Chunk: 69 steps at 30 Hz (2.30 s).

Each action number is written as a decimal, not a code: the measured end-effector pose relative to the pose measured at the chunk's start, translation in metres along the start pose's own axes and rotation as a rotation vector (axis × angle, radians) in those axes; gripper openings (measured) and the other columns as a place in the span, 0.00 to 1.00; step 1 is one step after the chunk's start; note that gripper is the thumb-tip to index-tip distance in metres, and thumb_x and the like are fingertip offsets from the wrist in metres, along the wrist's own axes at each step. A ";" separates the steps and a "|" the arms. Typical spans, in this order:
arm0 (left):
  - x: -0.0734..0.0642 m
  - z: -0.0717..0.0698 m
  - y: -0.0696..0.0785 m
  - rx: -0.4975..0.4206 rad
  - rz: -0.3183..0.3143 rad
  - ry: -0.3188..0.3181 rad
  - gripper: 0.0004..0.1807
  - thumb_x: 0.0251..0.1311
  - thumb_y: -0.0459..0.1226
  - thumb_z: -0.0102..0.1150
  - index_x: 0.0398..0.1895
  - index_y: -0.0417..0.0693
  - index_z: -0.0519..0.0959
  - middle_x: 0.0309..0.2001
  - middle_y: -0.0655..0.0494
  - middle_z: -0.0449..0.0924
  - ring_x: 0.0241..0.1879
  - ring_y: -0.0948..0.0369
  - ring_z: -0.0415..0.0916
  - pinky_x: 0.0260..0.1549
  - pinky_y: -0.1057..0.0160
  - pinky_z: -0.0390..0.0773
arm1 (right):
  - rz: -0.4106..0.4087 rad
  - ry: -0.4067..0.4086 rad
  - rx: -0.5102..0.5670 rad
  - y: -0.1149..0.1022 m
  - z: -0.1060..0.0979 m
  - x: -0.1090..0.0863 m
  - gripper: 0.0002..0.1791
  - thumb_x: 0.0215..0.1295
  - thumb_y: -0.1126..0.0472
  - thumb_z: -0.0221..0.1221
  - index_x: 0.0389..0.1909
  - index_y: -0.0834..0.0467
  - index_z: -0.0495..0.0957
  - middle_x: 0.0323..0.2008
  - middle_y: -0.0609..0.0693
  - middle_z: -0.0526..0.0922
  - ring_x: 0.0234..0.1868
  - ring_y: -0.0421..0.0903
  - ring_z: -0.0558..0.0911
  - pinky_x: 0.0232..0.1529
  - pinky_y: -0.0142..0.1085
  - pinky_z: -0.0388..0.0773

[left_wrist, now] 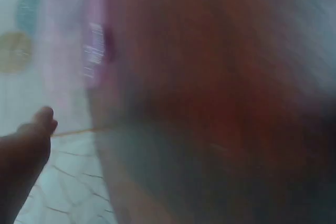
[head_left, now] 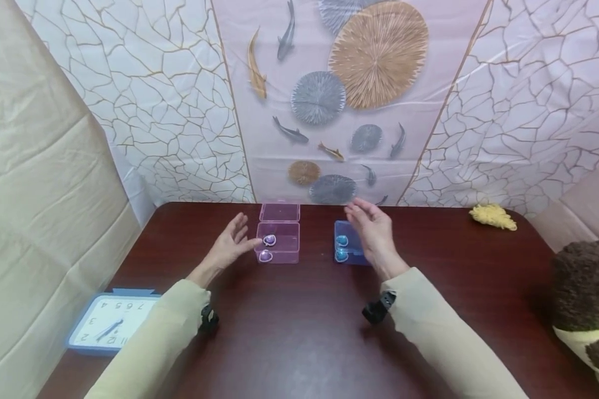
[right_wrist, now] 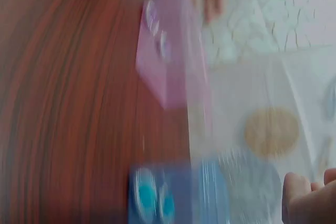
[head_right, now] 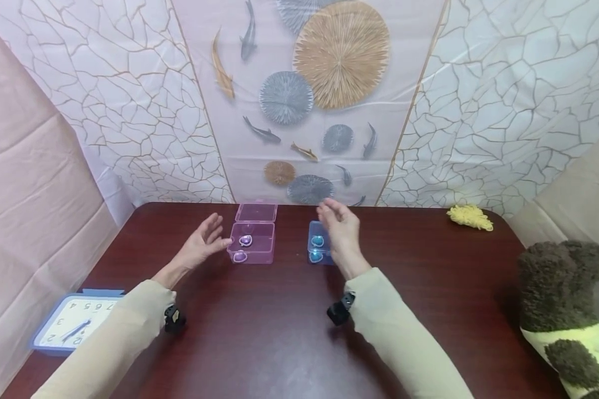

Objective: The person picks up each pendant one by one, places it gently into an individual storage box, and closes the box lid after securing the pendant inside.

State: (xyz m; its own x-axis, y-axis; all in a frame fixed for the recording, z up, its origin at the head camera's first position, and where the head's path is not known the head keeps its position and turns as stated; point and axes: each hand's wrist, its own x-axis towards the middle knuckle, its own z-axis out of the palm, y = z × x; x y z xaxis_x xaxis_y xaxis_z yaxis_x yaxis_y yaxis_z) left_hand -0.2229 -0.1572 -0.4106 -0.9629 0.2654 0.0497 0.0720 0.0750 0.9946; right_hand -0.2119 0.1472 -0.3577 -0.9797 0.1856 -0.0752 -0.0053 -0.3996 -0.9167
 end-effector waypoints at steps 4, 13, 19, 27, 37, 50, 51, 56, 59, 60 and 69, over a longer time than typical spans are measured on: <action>0.002 -0.004 -0.016 0.000 -0.057 -0.064 0.61 0.48 0.39 0.71 0.73 0.37 0.35 0.74 0.38 0.35 0.73 0.43 0.38 0.70 0.51 0.48 | 0.072 -0.006 0.067 0.018 0.035 0.001 0.21 0.65 0.74 0.50 0.59 0.72 0.65 0.29 0.41 0.82 0.36 0.36 0.83 0.52 0.29 0.77; 0.011 0.002 -0.027 0.018 -0.118 -0.139 0.56 0.52 0.26 0.63 0.74 0.40 0.32 0.75 0.42 0.35 0.73 0.48 0.39 0.70 0.54 0.49 | 0.083 0.013 0.061 0.157 0.038 0.112 0.18 0.56 0.66 0.64 0.50 0.60 0.79 0.42 0.53 0.82 0.40 0.42 0.82 0.44 0.32 0.81; 0.015 0.008 -0.029 0.051 -0.106 -0.137 0.55 0.50 0.26 0.65 0.73 0.37 0.37 0.74 0.39 0.40 0.73 0.47 0.43 0.69 0.53 0.51 | 0.100 0.088 -0.049 0.207 0.036 0.158 0.20 0.57 0.66 0.63 0.52 0.59 0.78 0.46 0.54 0.82 0.44 0.44 0.81 0.46 0.36 0.80; 0.018 0.009 -0.030 0.027 -0.095 -0.129 0.49 0.50 0.24 0.65 0.72 0.37 0.45 0.71 0.38 0.50 0.70 0.47 0.52 0.68 0.52 0.55 | 0.095 0.162 -0.127 0.185 0.053 0.141 0.16 0.55 0.68 0.63 0.46 0.58 0.81 0.38 0.54 0.84 0.37 0.43 0.83 0.38 0.32 0.81; 0.018 0.010 -0.030 0.027 -0.121 -0.121 0.48 0.51 0.27 0.65 0.72 0.39 0.47 0.71 0.39 0.52 0.70 0.48 0.53 0.68 0.52 0.55 | 0.185 0.161 -0.210 0.090 0.093 0.055 0.20 0.63 0.73 0.52 0.57 0.68 0.73 0.52 0.64 0.78 0.46 0.48 0.81 0.45 0.31 0.79; 0.019 0.011 -0.031 0.049 -0.087 -0.113 0.48 0.50 0.26 0.66 0.71 0.36 0.48 0.71 0.39 0.51 0.70 0.47 0.53 0.68 0.54 0.57 | 0.066 0.139 -0.280 0.084 0.088 0.043 0.12 0.61 0.73 0.56 0.45 0.67 0.79 0.35 0.52 0.78 0.30 0.38 0.75 0.47 0.39 0.79; 0.019 0.011 -0.031 0.048 -0.090 -0.111 0.48 0.49 0.26 0.66 0.71 0.36 0.48 0.71 0.39 0.51 0.70 0.47 0.53 0.68 0.54 0.57 | 0.060 0.131 -0.298 0.083 0.087 0.040 0.11 0.61 0.72 0.56 0.45 0.66 0.79 0.34 0.51 0.78 0.31 0.38 0.74 0.48 0.41 0.78; 0.019 0.010 -0.030 0.056 -0.110 -0.105 0.48 0.49 0.27 0.67 0.71 0.38 0.48 0.70 0.41 0.53 0.69 0.48 0.54 0.67 0.54 0.57 | 0.077 0.057 -0.322 0.078 0.079 0.023 0.11 0.67 0.67 0.52 0.46 0.65 0.78 0.41 0.55 0.79 0.44 0.48 0.78 0.52 0.42 0.76; 0.019 0.009 -0.028 0.064 -0.106 -0.098 0.48 0.49 0.27 0.66 0.71 0.38 0.48 0.70 0.41 0.53 0.70 0.48 0.54 0.67 0.54 0.58 | 0.123 -0.002 -0.273 0.075 0.073 0.015 0.15 0.71 0.62 0.49 0.52 0.64 0.76 0.51 0.59 0.78 0.56 0.52 0.75 0.59 0.44 0.73; 0.020 0.009 -0.027 0.059 -0.102 -0.099 0.48 0.49 0.26 0.66 0.71 0.38 0.48 0.70 0.40 0.54 0.69 0.48 0.54 0.67 0.54 0.58 | 0.143 -0.021 -0.263 0.075 0.071 0.012 0.17 0.71 0.61 0.49 0.54 0.64 0.75 0.55 0.59 0.77 0.58 0.52 0.74 0.61 0.44 0.71; 0.019 0.012 -0.024 0.058 -0.123 -0.073 0.50 0.48 0.24 0.66 0.73 0.42 0.48 0.68 0.41 0.59 0.65 0.49 0.63 0.64 0.55 0.64 | 0.254 -0.095 -0.264 0.079 0.062 -0.004 0.25 0.67 0.66 0.55 0.64 0.62 0.67 0.62 0.58 0.71 0.59 0.48 0.73 0.62 0.38 0.70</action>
State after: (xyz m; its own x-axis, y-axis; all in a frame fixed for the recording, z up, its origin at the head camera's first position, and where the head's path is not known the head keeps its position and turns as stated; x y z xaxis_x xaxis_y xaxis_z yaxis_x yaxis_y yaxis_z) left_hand -0.2399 -0.1422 -0.4343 -0.9441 0.3195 -0.0811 -0.0285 0.1660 0.9857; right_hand -0.2205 0.0594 -0.4057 -0.9575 0.0213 -0.2876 0.2796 -0.1752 -0.9440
